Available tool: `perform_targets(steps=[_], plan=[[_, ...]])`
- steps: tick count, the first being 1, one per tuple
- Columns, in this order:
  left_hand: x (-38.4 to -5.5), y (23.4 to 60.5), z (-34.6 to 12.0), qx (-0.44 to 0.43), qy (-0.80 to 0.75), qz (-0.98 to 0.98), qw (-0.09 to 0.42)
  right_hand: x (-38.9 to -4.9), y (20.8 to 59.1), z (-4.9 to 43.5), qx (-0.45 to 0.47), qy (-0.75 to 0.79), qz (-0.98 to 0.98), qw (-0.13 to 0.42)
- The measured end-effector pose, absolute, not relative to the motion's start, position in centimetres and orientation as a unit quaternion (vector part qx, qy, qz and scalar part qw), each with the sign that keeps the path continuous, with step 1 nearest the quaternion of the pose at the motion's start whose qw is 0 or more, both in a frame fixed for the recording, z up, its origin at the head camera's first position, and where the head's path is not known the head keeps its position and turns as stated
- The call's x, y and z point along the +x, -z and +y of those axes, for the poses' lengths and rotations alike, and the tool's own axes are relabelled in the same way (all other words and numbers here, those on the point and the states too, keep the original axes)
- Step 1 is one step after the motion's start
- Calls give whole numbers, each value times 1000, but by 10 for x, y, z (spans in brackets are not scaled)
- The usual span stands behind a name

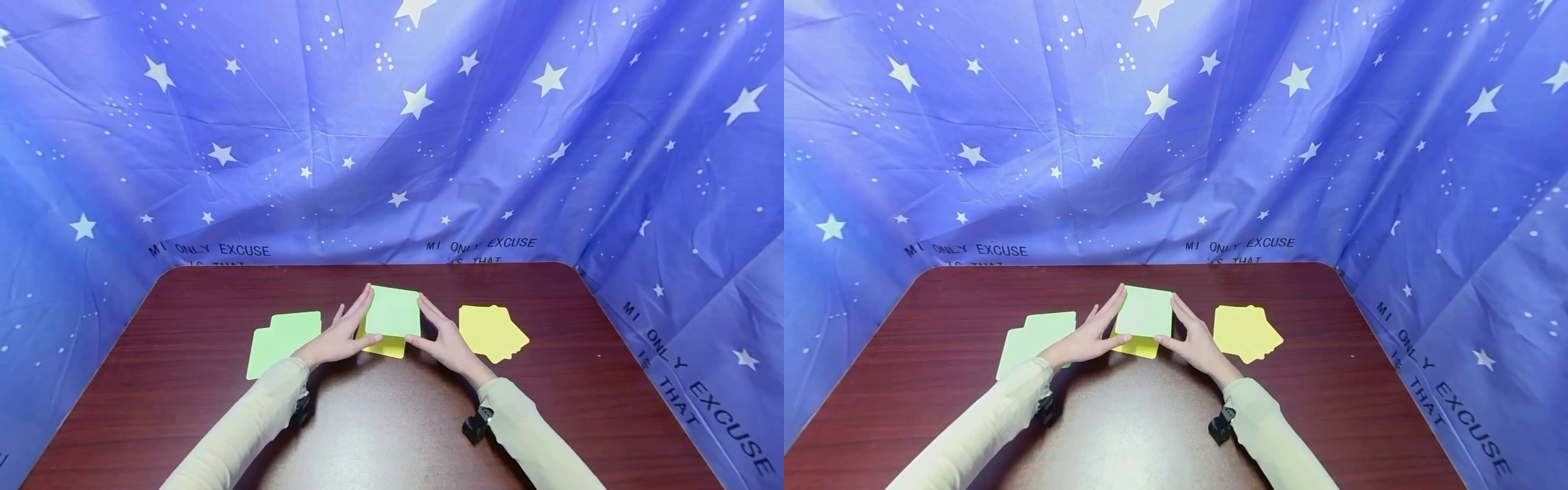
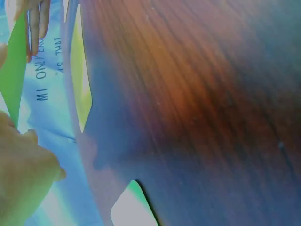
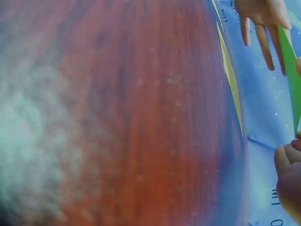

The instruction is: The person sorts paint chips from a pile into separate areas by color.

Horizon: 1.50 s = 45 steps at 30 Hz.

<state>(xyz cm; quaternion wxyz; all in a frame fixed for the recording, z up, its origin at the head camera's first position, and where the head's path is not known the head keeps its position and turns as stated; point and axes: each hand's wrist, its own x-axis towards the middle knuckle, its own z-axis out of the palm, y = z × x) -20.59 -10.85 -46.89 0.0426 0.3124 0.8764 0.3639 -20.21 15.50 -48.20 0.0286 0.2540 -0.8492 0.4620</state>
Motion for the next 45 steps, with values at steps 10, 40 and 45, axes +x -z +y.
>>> perform_targets(steps=[10, 40, 45], plan=[[-202, 468, -116, 301, -368, 880, 29, -205, 480, 148, 288, -418, -860, 54], [-185, 472, -179, 258, -447, 856, 35, -202, 470, 98, 367, -363, -856, -26], [-183, 473, -185, 253, -470, 845, 28, -202, 470, 92, 376, -353, -856, -11]])
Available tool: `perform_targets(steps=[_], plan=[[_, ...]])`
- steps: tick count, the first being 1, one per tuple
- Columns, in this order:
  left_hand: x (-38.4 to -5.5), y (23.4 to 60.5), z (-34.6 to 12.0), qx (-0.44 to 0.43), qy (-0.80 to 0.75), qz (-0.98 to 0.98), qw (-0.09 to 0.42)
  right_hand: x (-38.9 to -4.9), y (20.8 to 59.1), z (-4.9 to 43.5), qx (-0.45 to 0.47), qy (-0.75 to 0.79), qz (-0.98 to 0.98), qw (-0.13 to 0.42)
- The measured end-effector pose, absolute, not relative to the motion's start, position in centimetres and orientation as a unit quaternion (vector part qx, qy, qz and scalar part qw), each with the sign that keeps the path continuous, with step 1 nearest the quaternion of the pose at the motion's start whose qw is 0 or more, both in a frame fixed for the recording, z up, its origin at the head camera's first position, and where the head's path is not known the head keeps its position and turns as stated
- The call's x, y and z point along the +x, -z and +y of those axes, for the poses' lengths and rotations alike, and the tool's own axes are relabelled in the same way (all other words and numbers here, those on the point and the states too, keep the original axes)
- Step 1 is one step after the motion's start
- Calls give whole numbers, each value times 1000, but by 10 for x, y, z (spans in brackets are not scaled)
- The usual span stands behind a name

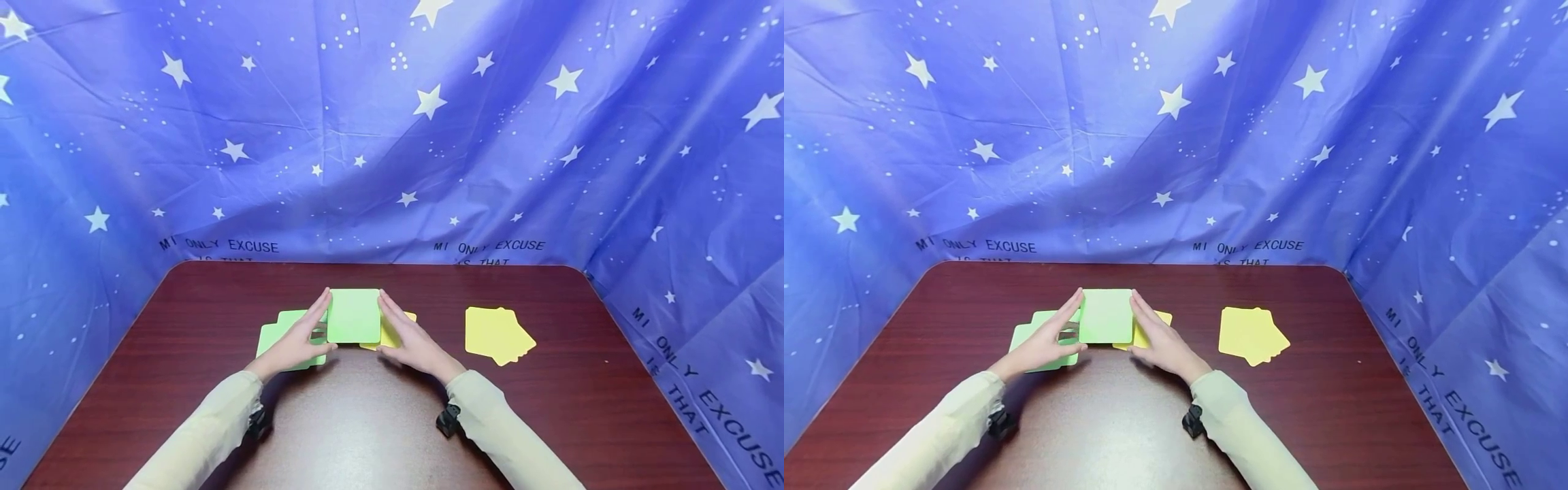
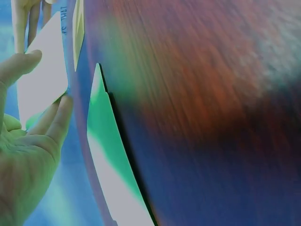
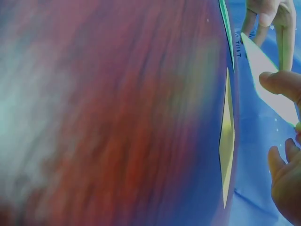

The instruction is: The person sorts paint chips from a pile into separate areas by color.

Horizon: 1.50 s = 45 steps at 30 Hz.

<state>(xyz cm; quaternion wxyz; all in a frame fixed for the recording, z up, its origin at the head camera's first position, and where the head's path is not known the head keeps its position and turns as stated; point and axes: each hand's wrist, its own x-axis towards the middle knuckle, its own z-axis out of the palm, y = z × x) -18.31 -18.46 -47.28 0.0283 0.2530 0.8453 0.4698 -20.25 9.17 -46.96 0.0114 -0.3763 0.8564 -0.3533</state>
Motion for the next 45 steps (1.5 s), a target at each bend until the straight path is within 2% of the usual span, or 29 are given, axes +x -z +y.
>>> perform_targets(steps=[5, 12, 18, 30, 35, 41, 45], plan=[[-181, 471, -188, 247, -489, 836, 27, -204, 471, 86, -377, 354, 856, -11], [-178, 468, -195, 235, -488, 840, 18, -205, 473, 77, -375, 355, 856, -16], [-176, 466, -207, 222, -537, 814, 14, -205, 473, 67, -375, 364, 852, -7], [-171, 461, -225, 198, -571, 795, 54, -204, 472, 51, -338, 396, 854, 4], [-169, 462, -230, 189, -576, 794, 48, -204, 473, 45, -330, 411, 850, 14], [-167, 461, -232, 195, -577, 792, 39, -205, 474, 38, -363, 439, 821, 15], [-165, 460, -234, 193, -581, 790, 36, -204, 474, 34, -373, 483, 791, 45]])
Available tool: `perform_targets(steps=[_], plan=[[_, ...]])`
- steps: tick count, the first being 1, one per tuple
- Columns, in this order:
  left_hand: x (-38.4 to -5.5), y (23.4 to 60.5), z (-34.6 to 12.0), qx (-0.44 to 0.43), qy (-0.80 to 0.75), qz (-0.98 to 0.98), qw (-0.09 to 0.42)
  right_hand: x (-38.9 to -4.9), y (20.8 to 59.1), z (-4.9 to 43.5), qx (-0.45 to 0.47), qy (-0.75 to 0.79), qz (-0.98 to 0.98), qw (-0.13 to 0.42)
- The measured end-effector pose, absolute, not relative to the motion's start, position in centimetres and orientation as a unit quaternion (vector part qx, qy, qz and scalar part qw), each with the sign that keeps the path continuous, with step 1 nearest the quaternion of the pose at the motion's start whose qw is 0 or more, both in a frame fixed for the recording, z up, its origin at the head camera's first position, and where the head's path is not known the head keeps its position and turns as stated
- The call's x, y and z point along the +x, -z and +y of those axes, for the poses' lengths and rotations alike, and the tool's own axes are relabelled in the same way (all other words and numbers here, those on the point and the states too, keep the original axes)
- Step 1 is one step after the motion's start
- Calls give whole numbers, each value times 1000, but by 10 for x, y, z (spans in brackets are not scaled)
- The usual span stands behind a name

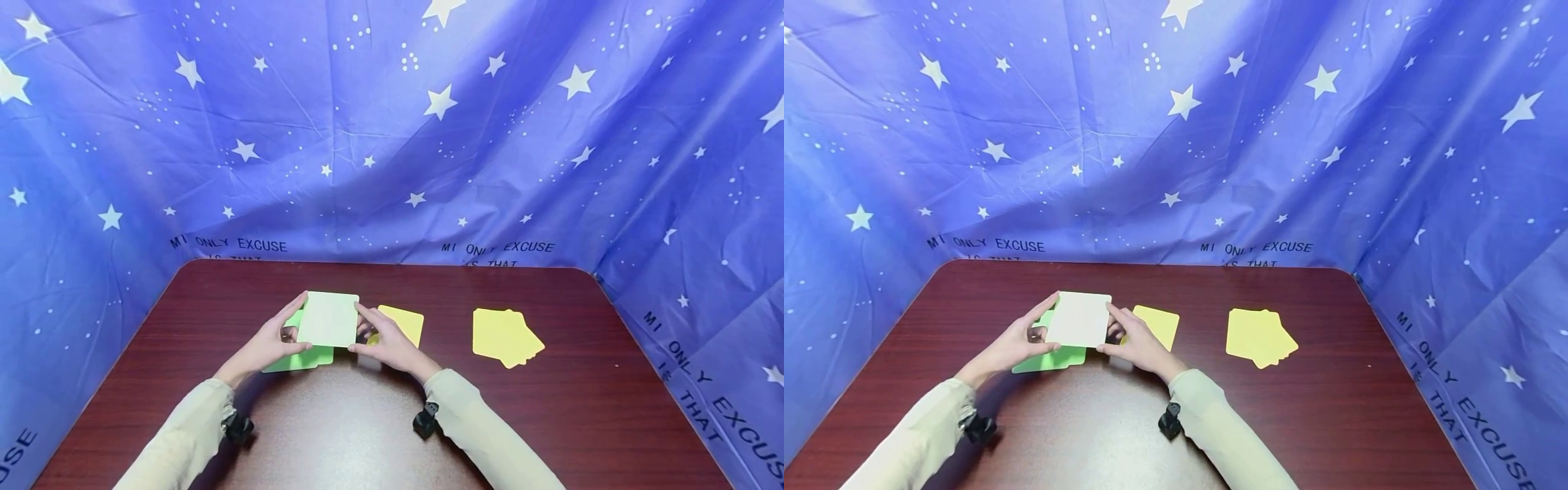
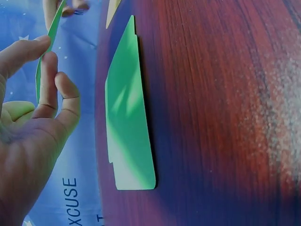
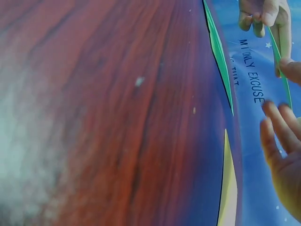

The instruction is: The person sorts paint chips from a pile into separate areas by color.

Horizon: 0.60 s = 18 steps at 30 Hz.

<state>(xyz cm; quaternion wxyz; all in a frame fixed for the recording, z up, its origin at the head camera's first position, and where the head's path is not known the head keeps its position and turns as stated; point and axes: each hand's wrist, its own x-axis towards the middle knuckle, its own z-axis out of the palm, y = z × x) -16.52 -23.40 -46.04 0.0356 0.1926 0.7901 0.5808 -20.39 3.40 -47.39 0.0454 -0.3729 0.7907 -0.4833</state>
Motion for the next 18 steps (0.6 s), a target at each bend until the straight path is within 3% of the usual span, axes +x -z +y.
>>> perform_targets(steps=[6, 18], plan=[[-165, 460, -237, 194, -577, 793, 31, -202, 471, 28, -359, 522, 767, 100], [-162, 465, -255, 157, -576, 800, 55, -205, 476, 4, -330, 563, 743, 146]])
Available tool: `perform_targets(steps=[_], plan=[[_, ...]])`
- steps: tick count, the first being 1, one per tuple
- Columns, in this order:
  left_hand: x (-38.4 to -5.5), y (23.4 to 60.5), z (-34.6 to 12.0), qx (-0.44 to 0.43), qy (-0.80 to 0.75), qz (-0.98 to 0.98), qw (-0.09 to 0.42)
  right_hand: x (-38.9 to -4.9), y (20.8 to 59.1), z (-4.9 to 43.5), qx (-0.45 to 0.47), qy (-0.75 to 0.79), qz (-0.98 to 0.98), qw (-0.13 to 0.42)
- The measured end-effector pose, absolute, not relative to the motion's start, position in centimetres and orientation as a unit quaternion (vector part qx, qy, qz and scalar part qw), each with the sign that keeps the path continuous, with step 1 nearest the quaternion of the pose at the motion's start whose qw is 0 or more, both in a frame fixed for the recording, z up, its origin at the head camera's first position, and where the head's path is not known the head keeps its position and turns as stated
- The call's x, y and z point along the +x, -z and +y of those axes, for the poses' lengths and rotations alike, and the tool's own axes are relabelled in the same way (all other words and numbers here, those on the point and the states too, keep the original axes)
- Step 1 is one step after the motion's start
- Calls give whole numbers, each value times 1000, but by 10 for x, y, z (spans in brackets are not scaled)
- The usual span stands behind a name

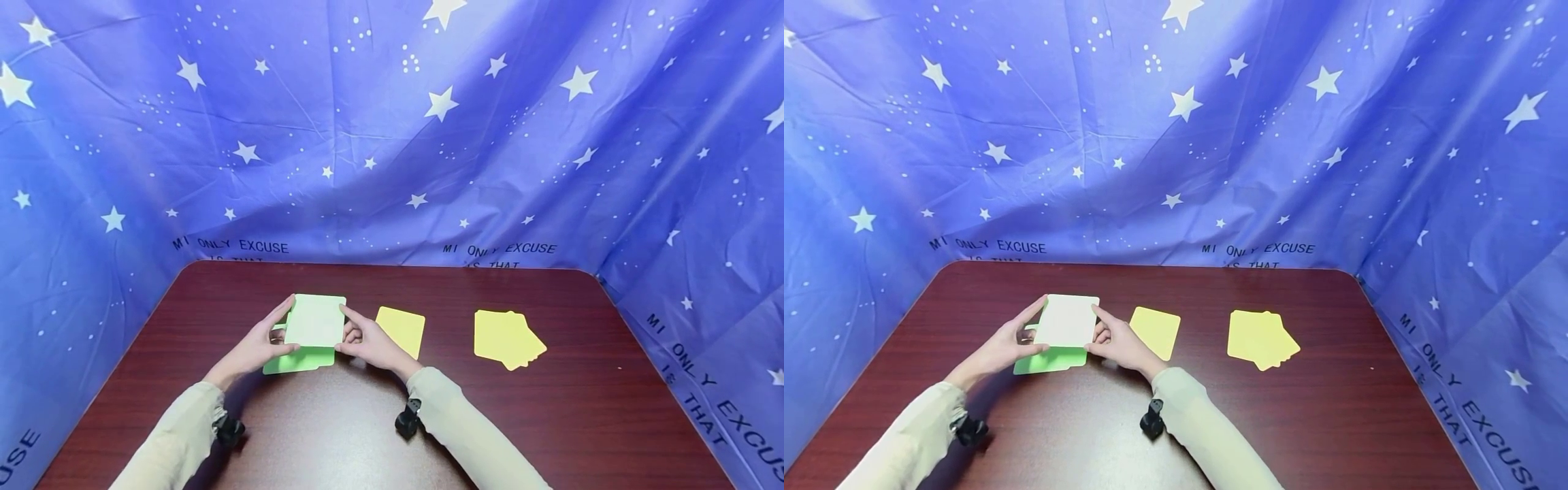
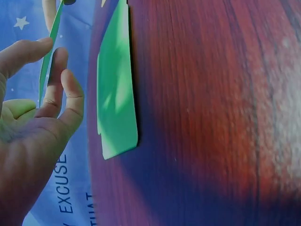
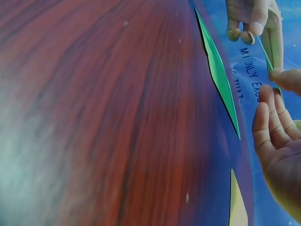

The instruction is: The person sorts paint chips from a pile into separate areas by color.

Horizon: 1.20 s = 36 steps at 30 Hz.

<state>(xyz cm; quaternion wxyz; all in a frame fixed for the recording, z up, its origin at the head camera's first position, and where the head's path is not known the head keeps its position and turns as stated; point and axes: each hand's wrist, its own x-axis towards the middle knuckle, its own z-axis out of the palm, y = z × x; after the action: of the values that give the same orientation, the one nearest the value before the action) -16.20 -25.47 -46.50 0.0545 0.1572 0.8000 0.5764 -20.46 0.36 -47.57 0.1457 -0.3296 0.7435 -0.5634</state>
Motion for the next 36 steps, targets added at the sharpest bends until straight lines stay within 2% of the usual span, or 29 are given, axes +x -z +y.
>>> perform_targets(steps=[10, 23, 30, 36], plan=[[-161, 472, -264, 150, -628, 762, 50, -197, 462, -9, -331, 579, 727, 162], [-162, 470, -276, 99, -537, 838, 14, -208, 483, -31, -297, 543, 773, 138], [-160, 478, -290, 75, -504, 860, 2, -210, 482, -33, -311, 468, 821, 105], [-155, 481, -304, 78, -489, 869, -26, -204, 469, -20, -379, 323, 865, 52]])
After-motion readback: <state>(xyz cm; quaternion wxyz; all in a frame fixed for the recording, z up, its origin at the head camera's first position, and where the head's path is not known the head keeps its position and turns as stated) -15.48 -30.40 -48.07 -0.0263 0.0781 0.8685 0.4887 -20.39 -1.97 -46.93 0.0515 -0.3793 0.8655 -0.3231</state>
